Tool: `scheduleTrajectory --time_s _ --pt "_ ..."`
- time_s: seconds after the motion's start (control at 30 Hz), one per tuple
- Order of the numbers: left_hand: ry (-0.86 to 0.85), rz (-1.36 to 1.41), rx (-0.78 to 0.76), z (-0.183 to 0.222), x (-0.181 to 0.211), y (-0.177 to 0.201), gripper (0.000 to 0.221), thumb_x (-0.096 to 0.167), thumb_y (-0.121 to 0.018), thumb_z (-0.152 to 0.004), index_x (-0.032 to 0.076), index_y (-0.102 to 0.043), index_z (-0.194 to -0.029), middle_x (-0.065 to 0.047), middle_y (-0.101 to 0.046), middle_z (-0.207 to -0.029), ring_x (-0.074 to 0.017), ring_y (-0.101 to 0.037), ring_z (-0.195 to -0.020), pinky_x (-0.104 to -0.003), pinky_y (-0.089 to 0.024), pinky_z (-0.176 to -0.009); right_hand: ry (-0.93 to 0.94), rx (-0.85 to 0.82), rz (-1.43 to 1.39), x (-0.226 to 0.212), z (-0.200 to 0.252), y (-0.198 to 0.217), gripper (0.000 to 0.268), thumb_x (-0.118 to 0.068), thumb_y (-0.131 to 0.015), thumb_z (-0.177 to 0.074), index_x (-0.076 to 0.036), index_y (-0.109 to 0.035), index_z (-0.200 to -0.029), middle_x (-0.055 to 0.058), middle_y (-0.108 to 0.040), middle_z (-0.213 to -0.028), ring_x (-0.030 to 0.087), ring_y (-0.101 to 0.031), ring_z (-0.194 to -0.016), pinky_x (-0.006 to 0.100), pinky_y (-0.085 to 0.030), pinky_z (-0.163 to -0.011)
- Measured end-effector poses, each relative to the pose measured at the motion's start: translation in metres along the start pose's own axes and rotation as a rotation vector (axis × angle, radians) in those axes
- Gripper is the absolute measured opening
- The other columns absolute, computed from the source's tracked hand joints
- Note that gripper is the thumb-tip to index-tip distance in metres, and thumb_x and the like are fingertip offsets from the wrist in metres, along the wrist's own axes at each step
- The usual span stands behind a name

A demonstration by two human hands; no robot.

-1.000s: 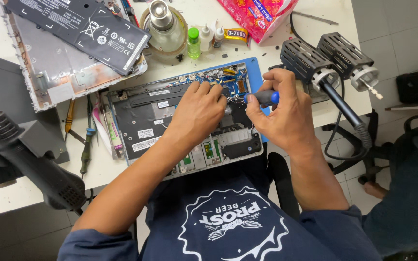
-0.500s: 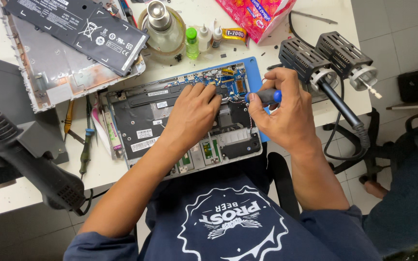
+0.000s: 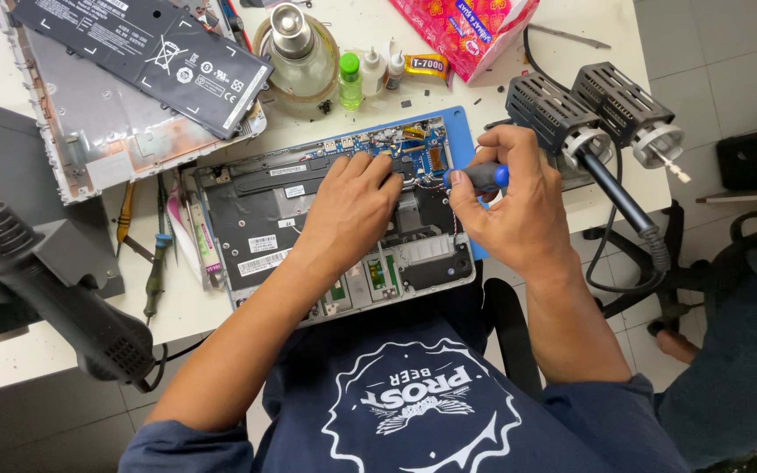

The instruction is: The person uses a screwdriver to remove screws from a circuit board inside a disassembled laptop. They then lift the circuit board out of the laptop chassis and place it on the workbench.

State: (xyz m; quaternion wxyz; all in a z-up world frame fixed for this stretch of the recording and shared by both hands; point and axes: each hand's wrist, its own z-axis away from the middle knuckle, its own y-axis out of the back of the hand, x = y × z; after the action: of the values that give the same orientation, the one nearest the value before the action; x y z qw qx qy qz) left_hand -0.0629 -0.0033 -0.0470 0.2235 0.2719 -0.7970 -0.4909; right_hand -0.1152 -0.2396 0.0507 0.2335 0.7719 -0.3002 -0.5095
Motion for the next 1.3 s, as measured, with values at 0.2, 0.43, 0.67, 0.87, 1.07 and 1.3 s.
scheduleTrajectory --time_s 0.2,0.43,0.67,0.87,1.07,1.3 --pt "0.006 0.002 0.0 -0.001 0.001 0.004 0.002 0.013 -0.077 -0.099 0.014 -0.078 -0.099 -0.005 -0.065 -0.099 -0.0258 -0.063 -0.095 -0.039 -0.047 -0.083 0.004 -0.007 -0.026 0.0 -0.001 0.0 0.034 -0.006 -0.079 -0.104 0.0 -0.056 -0.129 0.016 -0.077 -0.094 0.027 -0.072 -0.07 0.036 -0.061 -0.058" --pt "0.012 0.009 -0.011 -0.001 0.001 0.002 0.003 0.012 -0.077 -0.099 0.013 -0.079 -0.099 -0.005 -0.066 -0.099 -0.0254 -0.064 -0.095 -0.039 -0.047 -0.083 -0.007 0.013 0.048 0.001 -0.002 -0.002 0.035 -0.012 -0.082 -0.105 -0.001 -0.057 -0.127 0.015 -0.076 -0.092 0.027 -0.07 -0.065 0.04 -0.06 -0.057" --pt "0.02 0.002 -0.005 -0.002 0.001 0.004 0.005 0.011 -0.076 -0.099 0.014 -0.08 -0.099 -0.005 -0.066 -0.098 -0.0244 -0.064 -0.094 -0.039 -0.047 -0.083 0.098 -0.011 0.543 -0.028 -0.007 -0.006 0.036 -0.044 -0.083 -0.111 -0.013 -0.067 -0.117 0.006 -0.076 -0.088 0.028 -0.075 -0.065 0.042 -0.061 -0.061" --pt "0.059 0.125 -0.005 -0.006 -0.001 0.013 0.005 0.017 -0.078 -0.099 0.013 -0.078 -0.102 -0.004 -0.062 -0.099 -0.0251 -0.062 -0.089 -0.039 -0.047 -0.078 0.177 -0.228 0.466 -0.04 -0.034 0.009 0.034 -0.042 -0.067 -0.123 -0.009 -0.066 -0.118 0.005 -0.069 -0.072 0.03 -0.074 -0.06 0.043 -0.058 -0.062" --pt "0.174 0.644 -0.022 -0.025 0.006 0.027 0.025 0.016 -0.077 -0.103 0.006 -0.078 -0.126 -0.011 -0.065 -0.108 -0.0362 -0.066 -0.096 -0.045 -0.052 -0.085 0.27 -0.458 0.224 -0.058 -0.035 0.029 0.023 -0.002 -0.068 -0.105 -0.003 -0.072 -0.128 0.014 -0.071 -0.105 0.043 -0.076 -0.098 0.05 -0.062 -0.078" --pt "0.151 0.773 0.113 -0.03 0.01 -0.007 0.012 0.013 -0.079 -0.097 0.012 -0.08 -0.109 -0.01 -0.066 -0.105 -0.0433 -0.069 -0.096 -0.052 -0.056 -0.085 0.213 -0.243 0.119 -0.032 -0.019 0.007 0.035 -0.023 -0.074 -0.115 -0.011 -0.068 -0.148 0.009 -0.069 -0.118 0.043 -0.077 -0.108 0.054 -0.063 -0.084"
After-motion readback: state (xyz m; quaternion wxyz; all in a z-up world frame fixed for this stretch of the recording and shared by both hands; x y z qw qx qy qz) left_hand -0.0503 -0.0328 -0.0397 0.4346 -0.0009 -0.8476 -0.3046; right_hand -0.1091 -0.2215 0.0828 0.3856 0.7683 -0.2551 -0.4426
